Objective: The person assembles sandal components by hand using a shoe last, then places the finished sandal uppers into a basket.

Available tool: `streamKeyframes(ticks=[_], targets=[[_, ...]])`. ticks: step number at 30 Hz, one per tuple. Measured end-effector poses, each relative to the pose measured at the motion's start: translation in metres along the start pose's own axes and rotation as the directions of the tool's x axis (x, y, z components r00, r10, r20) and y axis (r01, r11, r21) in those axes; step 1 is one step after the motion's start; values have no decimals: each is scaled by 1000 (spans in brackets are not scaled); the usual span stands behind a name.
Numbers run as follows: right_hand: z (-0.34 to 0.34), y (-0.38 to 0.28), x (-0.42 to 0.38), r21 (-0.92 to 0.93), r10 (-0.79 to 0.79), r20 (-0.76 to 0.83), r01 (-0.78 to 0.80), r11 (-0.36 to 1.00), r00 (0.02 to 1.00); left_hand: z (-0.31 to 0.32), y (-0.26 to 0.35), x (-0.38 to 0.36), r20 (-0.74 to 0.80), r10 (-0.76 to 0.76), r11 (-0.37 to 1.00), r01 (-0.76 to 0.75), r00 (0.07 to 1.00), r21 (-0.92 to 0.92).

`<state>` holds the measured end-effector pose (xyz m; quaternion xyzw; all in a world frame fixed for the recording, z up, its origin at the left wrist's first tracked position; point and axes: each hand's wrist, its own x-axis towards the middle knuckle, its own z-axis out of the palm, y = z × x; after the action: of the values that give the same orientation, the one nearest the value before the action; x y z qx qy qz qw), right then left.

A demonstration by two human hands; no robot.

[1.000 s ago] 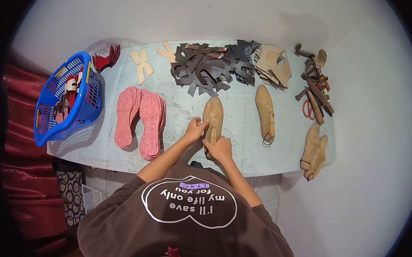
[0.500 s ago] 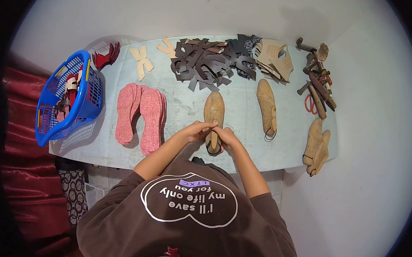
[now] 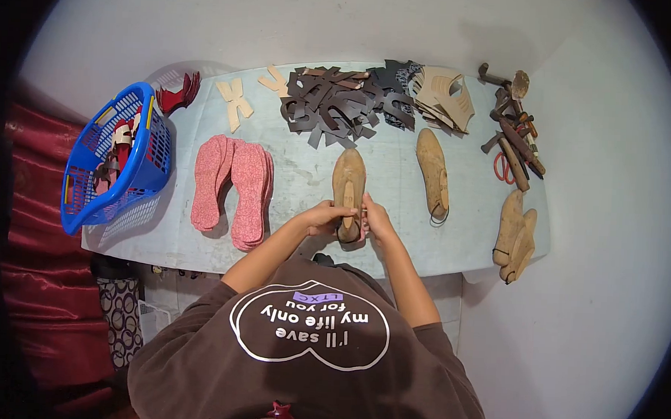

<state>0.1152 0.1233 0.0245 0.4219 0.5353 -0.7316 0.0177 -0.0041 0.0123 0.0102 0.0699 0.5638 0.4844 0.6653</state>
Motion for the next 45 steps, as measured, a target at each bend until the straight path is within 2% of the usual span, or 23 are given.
streamKeyframes(ticks=[2, 4, 5, 7, 8, 10, 11, 12, 14, 18, 19, 20, 21, 22, 24, 25, 28, 30, 33, 35, 38, 40, 45], targets=[[0, 6, -4, -6, -47, -2, 47, 999, 999, -1, -5, 3, 31, 67, 996, -66, 997, -57], [-1, 23, -1, 214, -167, -81, 181, 960, 983, 4, -6, 0, 62, 133, 985, -125, 989, -119], [-3, 32, -2, 211, -167, -81, 180, 961, 983, 5, -6, -2, 37, 126, 985, -120, 991, -127], [6, 36, -14, 47, -302, -195, 317, 947, 933, 7, -3, -6, 7, 120, 983, -118, 993, -139], [7, 43, -16, 46, -302, -195, 316, 948, 933, 8, -1, -7, -23, 108, 986, -110, 994, -128], [10, 53, -20, -127, -518, -152, 503, 855, 842, 8, -2, -5, -45, 92, 989, -96, 995, -116], [10, 56, -21, -171, -557, -164, 533, 829, 814, 6, -4, -3, -63, 98, 985, -106, 993, -134], [7, 55, -24, -171, -555, -167, 530, 830, 815, 6, -5, -3, -83, 104, 981, -116, 991, -153], [0, 54, -27, -259, -478, -1, 461, 849, 878, 4, -8, -4, -58, 127, 973, -136, 990, -184], [5, 55, -28, -231, -549, -15, 532, 815, 836, -3, -7, 2, -53, 138, 975, -145, 989, -166], [9, 47, -36, -6, -420, -63, 420, 907, 905, -4, -7, 2, -30, 147, 970, -150, 989, -192], [13, 41, -44, 223, -275, -79, 286, 932, 958, -5, -6, 2, -28, 143, 971, -146, 989, -190], [20, 36, -53, 463, -238, -65, 241, 853, 969, -2, -1, -3, -36, 144, 974, -148, 989, -171], [22, 40, -56, 467, -237, -76, 245, 850, 969, 1, 3, -6, -41, 144, 977, -149, 989, -150], [27, 49, -62, 677, -228, 40, 142, 722, 973, 4, 7, -5, -49, 144, 978, -150, 988, -148], [32, 50, -69, 611, -218, 70, 131, 781, 973, 5, 8, -5, -66, 148, 976, -157, 987, -153], [45, 62, -80, 647, -207, 23, 144, 749, 978, 8, 14, -8, 18, 154, 968, -148, 988, -202], [48, 69, -73, 641, -224, -11, 179, 746, 975, 10, 14, -8, 9, 139, 963, -133, 990, -233], [47, 93, -42, 597, -288, -105, 292, 747, 952, 11, 16, -17, 30, 100, 953, -87, 995, -291], [46, 96, -27, 455, -409, -216, 463, 761, 886, 6, 18, -21, 73, 85, 948, -58, 994, -313], [46, 83, -28, 389, -396, -317, 499, 774, 862, -1, 17, -20, 193, 74, 926, 4, 978, -377], [40, 84, -29, 417, -435, -292, 523, 743, 852, -1, 19, -26, 154, 99, 929, -36, 983, -368], [42, 80, -26, 400, -460, -278, 537, 742, 843, -11, 16, -28, 196, 72, 942, -2, 978, -337]])
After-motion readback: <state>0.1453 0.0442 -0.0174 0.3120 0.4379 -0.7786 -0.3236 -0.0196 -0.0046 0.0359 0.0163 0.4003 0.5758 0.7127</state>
